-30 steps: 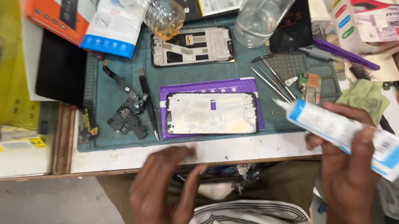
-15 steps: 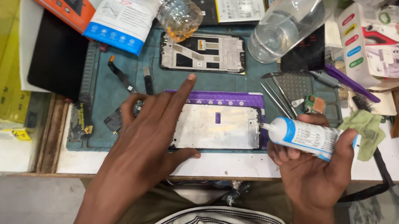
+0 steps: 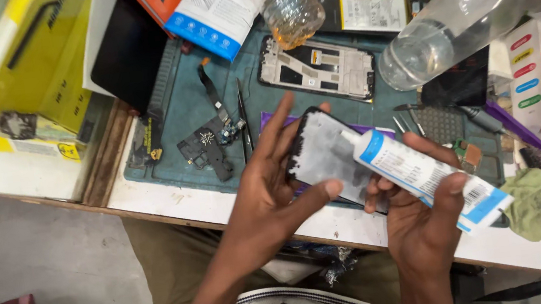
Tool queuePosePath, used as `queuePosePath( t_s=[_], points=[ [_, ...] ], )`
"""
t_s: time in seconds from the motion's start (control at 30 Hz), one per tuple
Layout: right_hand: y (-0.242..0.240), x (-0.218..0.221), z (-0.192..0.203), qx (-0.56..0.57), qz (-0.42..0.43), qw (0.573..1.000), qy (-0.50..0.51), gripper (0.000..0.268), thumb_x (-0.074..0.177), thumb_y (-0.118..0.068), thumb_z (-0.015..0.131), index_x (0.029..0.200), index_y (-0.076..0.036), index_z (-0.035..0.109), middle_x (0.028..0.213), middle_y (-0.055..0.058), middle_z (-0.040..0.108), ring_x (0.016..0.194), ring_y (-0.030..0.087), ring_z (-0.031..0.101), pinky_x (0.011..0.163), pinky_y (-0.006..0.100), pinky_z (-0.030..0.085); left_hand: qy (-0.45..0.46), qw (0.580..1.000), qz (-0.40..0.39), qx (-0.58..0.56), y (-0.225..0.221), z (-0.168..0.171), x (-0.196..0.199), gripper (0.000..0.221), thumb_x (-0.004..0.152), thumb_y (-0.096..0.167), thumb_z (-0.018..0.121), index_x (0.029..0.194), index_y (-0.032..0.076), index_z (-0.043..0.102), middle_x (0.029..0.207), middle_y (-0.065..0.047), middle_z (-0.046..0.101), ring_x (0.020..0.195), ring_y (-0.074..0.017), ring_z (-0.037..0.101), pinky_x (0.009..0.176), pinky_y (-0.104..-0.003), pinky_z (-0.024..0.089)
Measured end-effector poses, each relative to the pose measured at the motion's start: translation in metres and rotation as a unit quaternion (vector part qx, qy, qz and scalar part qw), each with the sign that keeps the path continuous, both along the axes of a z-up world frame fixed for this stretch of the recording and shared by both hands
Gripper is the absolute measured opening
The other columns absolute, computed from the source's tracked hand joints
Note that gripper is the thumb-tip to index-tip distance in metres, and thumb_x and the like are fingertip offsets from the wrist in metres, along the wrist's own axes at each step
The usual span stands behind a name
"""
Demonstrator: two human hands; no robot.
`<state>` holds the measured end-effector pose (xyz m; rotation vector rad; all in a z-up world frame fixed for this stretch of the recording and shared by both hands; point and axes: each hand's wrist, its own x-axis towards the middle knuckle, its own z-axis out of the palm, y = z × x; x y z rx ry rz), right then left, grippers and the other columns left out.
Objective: The person applies adhesive from a tube to the edges of a mobile phone frame and then places a new screen panel onto the frame.
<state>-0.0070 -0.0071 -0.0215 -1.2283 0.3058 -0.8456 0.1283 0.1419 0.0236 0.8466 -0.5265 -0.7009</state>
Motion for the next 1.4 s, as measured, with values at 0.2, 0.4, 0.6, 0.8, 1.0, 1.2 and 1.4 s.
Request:
queuePosePath(
  t_s=[0.2, 0.4, 0.6, 0.8, 1.0, 1.2, 1.4],
  points=[
    [0.012, 0.006, 0.006, -0.05, -0.029, 0.998, 0.022, 0.08, 0.108, -0.067, 0.046, 0.141, 0.005, 0.049, 0.101, 0.017, 0.065, 0.086, 0.025, 0.067, 0.072, 0.041, 0.058, -0.032, 0.993, 0.1, 0.053, -0.022, -0.005, -0.008, 0.048, 0.106, 0.018, 0.059, 0.15, 0.0, 0.055, 0.134, -0.013, 0.072, 0.12, -0.0136, 0.064, 0.11, -0.033, 0.05],
    [0.018, 0.02, 0.006, -0.06, -0.061, 0.995, 0.051, 0.085, 0.105, -0.068, 0.05, 0.142, 0.009, 0.049, 0.111, 0.024, 0.065, 0.087, 0.032, 0.068, 0.067, 0.042, 0.057, -0.013, 0.997, 0.07, 0.025, -0.023, -0.005, -0.002, 0.042, 0.107, 0.015, 0.057, 0.145, -0.003, 0.058, 0.135, -0.013, 0.072, 0.122, -0.0142, 0.065, 0.112, -0.035, 0.051],
    [0.023, 0.021, 0.001, -0.062, -0.108, 0.99, 0.061, 0.084, 0.108, -0.067, 0.05, 0.136, 0.012, 0.051, 0.108, 0.026, 0.065, 0.081, 0.033, 0.068, 0.071, 0.046, 0.061, -0.016, 0.998, 0.051, 0.021, -0.023, -0.011, 0.001, 0.045, 0.109, 0.014, 0.054, 0.151, -0.004, 0.054, 0.141, -0.015, 0.07, 0.128, -0.0161, 0.063, 0.116, -0.035, 0.05],
    [0.025, 0.022, -0.001, -0.087, -0.123, 0.987, 0.055, 0.08, 0.109, -0.063, 0.052, 0.137, 0.012, 0.049, 0.109, 0.027, 0.065, 0.082, 0.034, 0.07, 0.069, 0.046, 0.062, 0.013, 1.0, 0.019, 0.018, -0.023, -0.01, 0.003, 0.046, 0.108, 0.015, 0.053, 0.15, -0.004, 0.053, 0.142, -0.015, 0.068, 0.132, -0.0178, 0.063, 0.117, -0.037, 0.05],
    [0.022, 0.022, -0.001, -0.08, -0.108, 0.99, 0.05, 0.082, 0.109, -0.062, 0.055, 0.137, 0.015, 0.05, 0.105, 0.029, 0.067, 0.08, 0.034, 0.07, 0.074, 0.048, 0.063, 0.016, 1.0, 0.007, 0.021, -0.021, -0.009, 0.004, 0.048, 0.108, 0.017, 0.051, 0.152, -0.004, 0.052, 0.144, -0.016, 0.067, 0.134, -0.0196, 0.061, 0.12, -0.038, 0.047],
    [0.021, 0.021, -0.003, -0.093, -0.103, 0.989, 0.054, 0.081, 0.109, -0.06, 0.056, 0.143, 0.014, 0.05, 0.106, 0.03, 0.067, 0.082, 0.034, 0.07, 0.074, 0.047, 0.063, 0.039, 0.999, -0.005, 0.012, -0.022, -0.009, 0.004, 0.049, 0.107, 0.016, 0.05, 0.152, -0.005, 0.05, 0.146, -0.017, 0.064, 0.134, -0.0207, 0.061, 0.12, -0.038, 0.047],
    [0.022, 0.021, -0.003, -0.104, -0.106, 0.987, 0.059, 0.081, 0.109, -0.061, 0.054, 0.143, 0.014, 0.049, 0.107, 0.029, 0.067, 0.084, 0.034, 0.07, 0.073, 0.047, 0.063, 0.05, 0.999, -0.006, 0.014, -0.022, -0.008, 0.004, 0.05, 0.106, 0.017, 0.051, 0.151, -0.004, 0.05, 0.146, -0.017, 0.064, 0.133, -0.0215, 0.061, 0.118, -0.039, 0.046]
  ],
)
